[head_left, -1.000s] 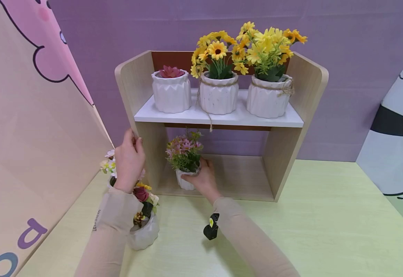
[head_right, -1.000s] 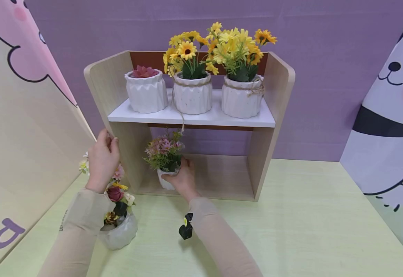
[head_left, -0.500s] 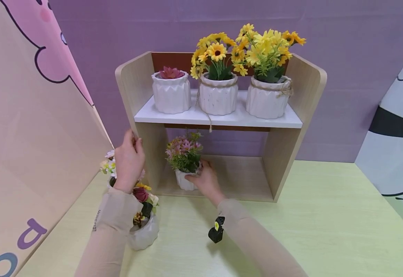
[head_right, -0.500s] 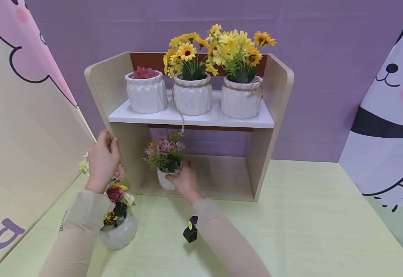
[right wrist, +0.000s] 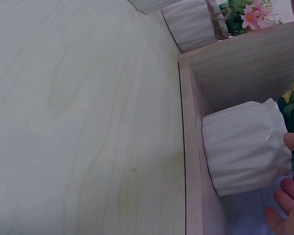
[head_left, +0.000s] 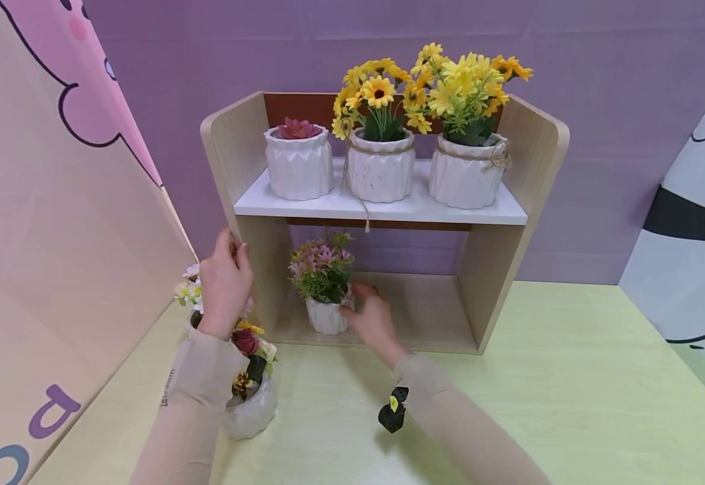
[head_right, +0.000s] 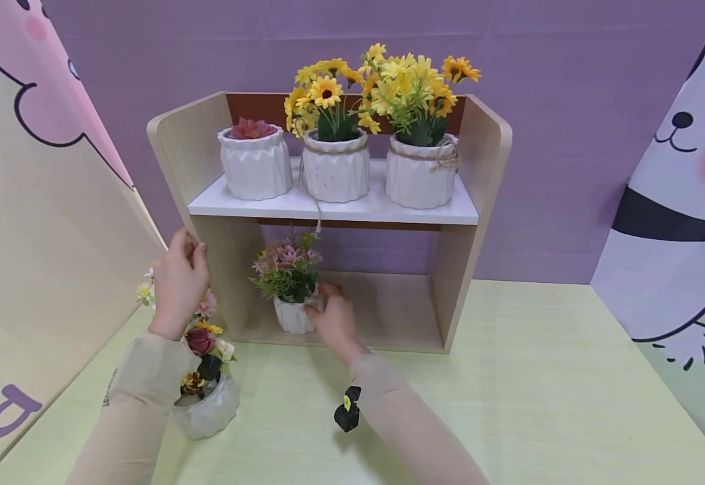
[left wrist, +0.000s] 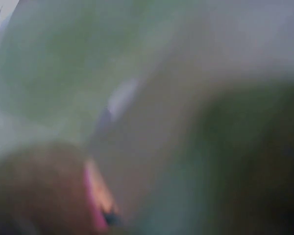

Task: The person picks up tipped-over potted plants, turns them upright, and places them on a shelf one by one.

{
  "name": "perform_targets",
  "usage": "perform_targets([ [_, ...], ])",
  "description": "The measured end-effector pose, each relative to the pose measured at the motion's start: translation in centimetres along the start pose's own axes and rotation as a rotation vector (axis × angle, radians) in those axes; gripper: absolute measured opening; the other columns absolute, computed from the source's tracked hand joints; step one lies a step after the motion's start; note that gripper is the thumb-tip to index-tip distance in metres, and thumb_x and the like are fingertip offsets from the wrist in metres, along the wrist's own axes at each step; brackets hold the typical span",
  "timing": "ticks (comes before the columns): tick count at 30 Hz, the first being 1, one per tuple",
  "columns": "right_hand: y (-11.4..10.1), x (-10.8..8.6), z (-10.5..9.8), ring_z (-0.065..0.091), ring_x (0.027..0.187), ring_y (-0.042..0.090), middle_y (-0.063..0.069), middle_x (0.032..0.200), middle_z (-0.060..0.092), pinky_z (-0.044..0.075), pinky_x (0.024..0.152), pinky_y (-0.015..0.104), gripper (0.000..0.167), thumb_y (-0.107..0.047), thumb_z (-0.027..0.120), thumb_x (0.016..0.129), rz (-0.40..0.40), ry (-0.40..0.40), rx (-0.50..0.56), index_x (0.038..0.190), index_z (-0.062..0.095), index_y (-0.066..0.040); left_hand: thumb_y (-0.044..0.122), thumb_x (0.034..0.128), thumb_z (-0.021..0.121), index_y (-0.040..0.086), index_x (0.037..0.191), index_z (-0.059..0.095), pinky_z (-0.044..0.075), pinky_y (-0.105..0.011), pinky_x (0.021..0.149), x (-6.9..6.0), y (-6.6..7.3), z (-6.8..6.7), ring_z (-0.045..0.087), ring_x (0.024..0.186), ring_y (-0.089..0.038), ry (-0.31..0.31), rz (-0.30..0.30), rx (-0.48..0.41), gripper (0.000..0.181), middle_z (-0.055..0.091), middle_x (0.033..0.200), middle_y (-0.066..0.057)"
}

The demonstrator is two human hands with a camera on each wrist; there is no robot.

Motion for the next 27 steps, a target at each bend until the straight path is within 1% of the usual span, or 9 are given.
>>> perform_targets([
  [5, -0.1, -0.5, -1.4, 0.055, 0.108, 0.029, 0.012, 0.117, 0.059, 0.043, 0.091, 0.039, 0.041, -0.019, 0.065, 0.082, -0.017, 0.049, -0.013, 0.118, 0.055, -0.002, 0.015, 0.0949, 0.044, -0.002, 0.105, 0.049, 0.043, -0.039, 0.051, 0.0, 0.0, 0.0, 0.055, 0.056, -0.033, -0.004, 0.000, -0.002, 0.021, 0.060, 0.077, -0.020],
  [9, -0.2, -1.0, -3.2, 0.056, 0.106, 0.028, 0.009, 0.113, 0.062, 0.044, 0.090, 0.039, 0.035, -0.022, 0.064, 0.083, -0.017, 0.098, 0.012, 0.113, 0.059, -0.005, 0.015, 0.0948, 0.044, -0.001, 0.105, 0.049, 0.042, -0.038, 0.051, -0.1, 0.1, 0.1, 0.054, 0.055, -0.032, -0.007, 0.001, -0.005, 0.020, 0.060, 0.076, -0.020],
  [12, -0.6, -1.4, -4.7, 0.058, 0.103, 0.027, 0.010, 0.109, 0.064, 0.045, 0.089, 0.038, 0.030, -0.021, 0.065, 0.084, -0.045, 0.142, 0.039, 0.108, 0.062, -0.005, 0.014, 0.0947, 0.044, -0.002, 0.105, 0.050, 0.043, -0.039, 0.051, 0.0, 0.2, 0.0, 0.054, 0.055, -0.032, -0.001, 0.008, -0.007, 0.020, 0.060, 0.076, -0.021],
  [14, -0.8, -1.5, -5.6, 0.058, 0.102, 0.027, 0.010, 0.107, 0.064, 0.045, 0.089, 0.038, 0.028, -0.020, 0.064, 0.084, -0.067, 0.157, 0.062, 0.107, 0.063, -0.004, 0.013, 0.0945, 0.045, -0.002, 0.105, 0.050, 0.043, -0.040, 0.051, 0.0, 0.3, 0.0, 0.055, 0.056, -0.033, 0.002, 0.012, -0.009, 0.020, 0.060, 0.076, -0.021],
  [18, -0.7, -1.9, -7.2, 0.058, 0.102, 0.025, 0.009, 0.106, 0.065, 0.045, 0.089, 0.038, 0.024, -0.018, 0.064, 0.084, -0.073, 0.176, 0.080, 0.104, 0.064, -0.005, 0.013, 0.0946, 0.044, -0.002, 0.102, 0.049, 0.042, -0.038, 0.050, 0.0, 0.3, 0.1, 0.054, 0.055, -0.032, -0.002, 0.010, -0.006, 0.018, 0.059, 0.075, -0.021],
  [23, -0.4, -2.4, -9.4, 0.058, 0.100, 0.024, 0.006, 0.104, 0.065, 0.045, 0.088, 0.038, 0.021, -0.020, 0.064, 0.084, -0.061, 0.200, 0.066, 0.103, 0.066, -0.009, 0.015, 0.0951, 0.044, -0.001, 0.105, 0.049, 0.045, -0.040, 0.051, 0.0, 0.0, 0.1, 0.056, 0.056, -0.032, -0.015, -0.001, -0.006, 0.020, 0.060, 0.077, -0.021],
  [27, -0.4, -2.7, -11.4, 0.058, 0.100, 0.023, 0.006, 0.102, 0.066, 0.045, 0.089, 0.038, 0.021, -0.022, 0.065, 0.084, -0.072, 0.243, 0.042, 0.100, 0.067, -0.010, 0.015, 0.0949, 0.044, -0.002, 0.106, 0.049, 0.046, -0.042, 0.052, -0.1, -0.1, 0.1, 0.057, 0.057, -0.033, -0.013, -0.003, -0.007, 0.021, 0.061, 0.078, -0.022],
])
Point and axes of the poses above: each hand's wrist, its own x-axis towards the middle knuckle, its own z-axis out of the palm, y = z × x, the point moved 10 cm from there along x, towards the middle knuckle
